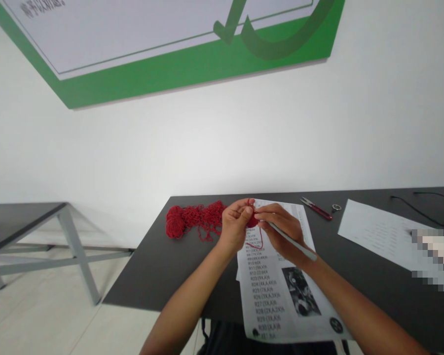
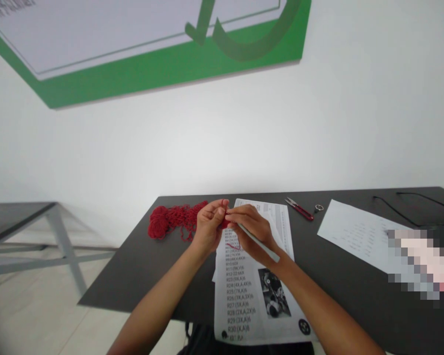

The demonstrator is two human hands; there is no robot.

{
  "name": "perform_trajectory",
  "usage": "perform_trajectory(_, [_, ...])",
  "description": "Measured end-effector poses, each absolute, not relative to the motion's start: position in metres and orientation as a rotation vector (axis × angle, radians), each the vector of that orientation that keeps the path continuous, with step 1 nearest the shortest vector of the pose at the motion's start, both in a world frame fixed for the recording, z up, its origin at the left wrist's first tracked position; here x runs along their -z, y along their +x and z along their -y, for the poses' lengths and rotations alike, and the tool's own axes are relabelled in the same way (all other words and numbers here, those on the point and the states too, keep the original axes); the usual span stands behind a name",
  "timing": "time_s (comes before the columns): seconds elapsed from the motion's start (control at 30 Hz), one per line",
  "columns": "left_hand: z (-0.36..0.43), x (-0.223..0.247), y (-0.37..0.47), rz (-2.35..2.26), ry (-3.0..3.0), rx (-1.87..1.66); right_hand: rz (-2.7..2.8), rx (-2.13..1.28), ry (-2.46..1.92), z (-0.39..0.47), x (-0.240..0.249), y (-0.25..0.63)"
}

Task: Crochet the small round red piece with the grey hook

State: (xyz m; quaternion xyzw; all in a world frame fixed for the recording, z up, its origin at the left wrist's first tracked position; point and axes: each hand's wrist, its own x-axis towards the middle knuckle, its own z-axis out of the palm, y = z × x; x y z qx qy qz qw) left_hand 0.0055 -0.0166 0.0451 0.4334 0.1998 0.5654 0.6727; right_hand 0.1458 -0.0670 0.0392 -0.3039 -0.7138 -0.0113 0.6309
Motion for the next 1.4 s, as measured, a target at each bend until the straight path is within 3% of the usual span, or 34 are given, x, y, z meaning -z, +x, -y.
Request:
perform_trajectory(0.17, [0.016,-0.048,0.003,-0.387,1.002,-1.226,1.555,-0.209,-0.742,0.073,-0.05,0.146])
perform_trajectory(0.43, [0.015,-0.048,-0.001,-0.436,1.223,-1.235,1.557,-0.227,-0.742,0.071,-0.048,0.15])
perform_trajectory(1.13, [0.01,-0.054,-0.011,-0.3,1.059,-1.192,1.452,-0.636,-0.759,0.08,-0.05,0.152])
perform_trajectory(1.4, [0.015,-0.052,-0.007,-0.292,0.901,-1.099,1.043,-1.119,-0.49,0.07,-0.045,0.138])
